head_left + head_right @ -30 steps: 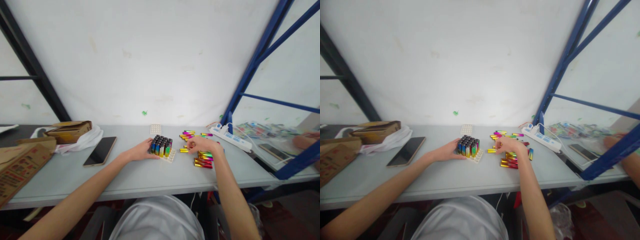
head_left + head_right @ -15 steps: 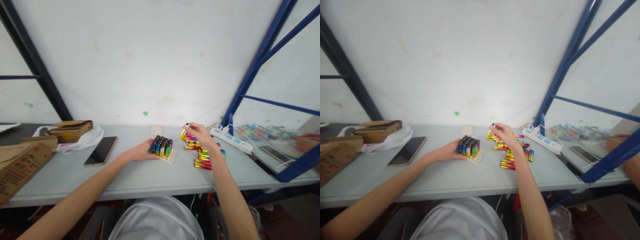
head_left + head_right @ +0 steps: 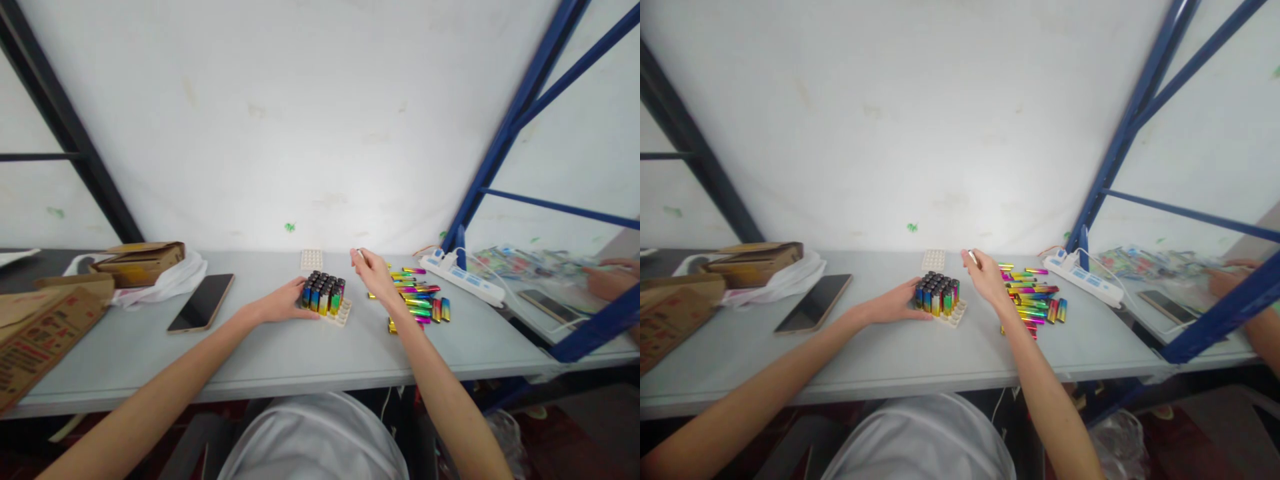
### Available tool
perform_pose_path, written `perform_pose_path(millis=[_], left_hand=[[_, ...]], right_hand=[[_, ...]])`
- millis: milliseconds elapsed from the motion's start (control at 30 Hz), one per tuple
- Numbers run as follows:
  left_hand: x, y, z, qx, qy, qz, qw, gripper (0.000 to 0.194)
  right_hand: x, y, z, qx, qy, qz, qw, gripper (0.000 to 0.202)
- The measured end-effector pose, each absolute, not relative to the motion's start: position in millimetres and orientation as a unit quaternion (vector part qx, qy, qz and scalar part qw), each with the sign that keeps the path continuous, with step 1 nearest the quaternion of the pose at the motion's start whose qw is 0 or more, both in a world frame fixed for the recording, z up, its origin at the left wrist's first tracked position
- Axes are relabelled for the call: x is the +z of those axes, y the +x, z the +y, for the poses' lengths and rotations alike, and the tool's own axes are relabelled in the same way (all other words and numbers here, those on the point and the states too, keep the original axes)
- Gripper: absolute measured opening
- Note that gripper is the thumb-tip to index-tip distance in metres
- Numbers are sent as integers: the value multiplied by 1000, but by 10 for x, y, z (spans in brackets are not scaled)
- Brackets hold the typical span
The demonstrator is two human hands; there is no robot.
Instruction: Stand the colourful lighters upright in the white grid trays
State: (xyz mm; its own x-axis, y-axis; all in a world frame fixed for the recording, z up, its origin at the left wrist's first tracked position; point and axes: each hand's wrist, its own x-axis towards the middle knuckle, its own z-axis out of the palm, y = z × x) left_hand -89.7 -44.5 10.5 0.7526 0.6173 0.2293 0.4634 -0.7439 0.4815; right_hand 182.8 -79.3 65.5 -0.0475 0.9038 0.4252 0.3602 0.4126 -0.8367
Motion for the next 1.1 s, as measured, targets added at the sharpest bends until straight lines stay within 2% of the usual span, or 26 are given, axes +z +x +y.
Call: perform_pose_path(millis=[100, 233, 400, 667, 933, 1100], left_hand=[[106, -893, -442, 189, 916, 294, 199, 66], [93, -892, -419, 188, 915, 298, 196, 71], [71, -893, -399, 198, 914, 294, 199, 72], [111, -881, -435, 183, 916, 297, 199, 71], [93, -892, -420, 193, 914, 295, 203, 72], [97, -891, -434, 197, 913, 294, 202, 69]], right_hand=[[624, 1826, -802, 159, -506, -682, 504, 56], [618, 1821, -830, 112, -528, -692, 480, 47], [623, 1792, -836, 97, -534, -697, 469, 37], [626, 1797, -835, 95, -524, -700, 476, 51], [583, 1812, -829, 86, -525, -727, 434, 34], [644, 1823, -854, 74, -515, -746, 415, 40]])
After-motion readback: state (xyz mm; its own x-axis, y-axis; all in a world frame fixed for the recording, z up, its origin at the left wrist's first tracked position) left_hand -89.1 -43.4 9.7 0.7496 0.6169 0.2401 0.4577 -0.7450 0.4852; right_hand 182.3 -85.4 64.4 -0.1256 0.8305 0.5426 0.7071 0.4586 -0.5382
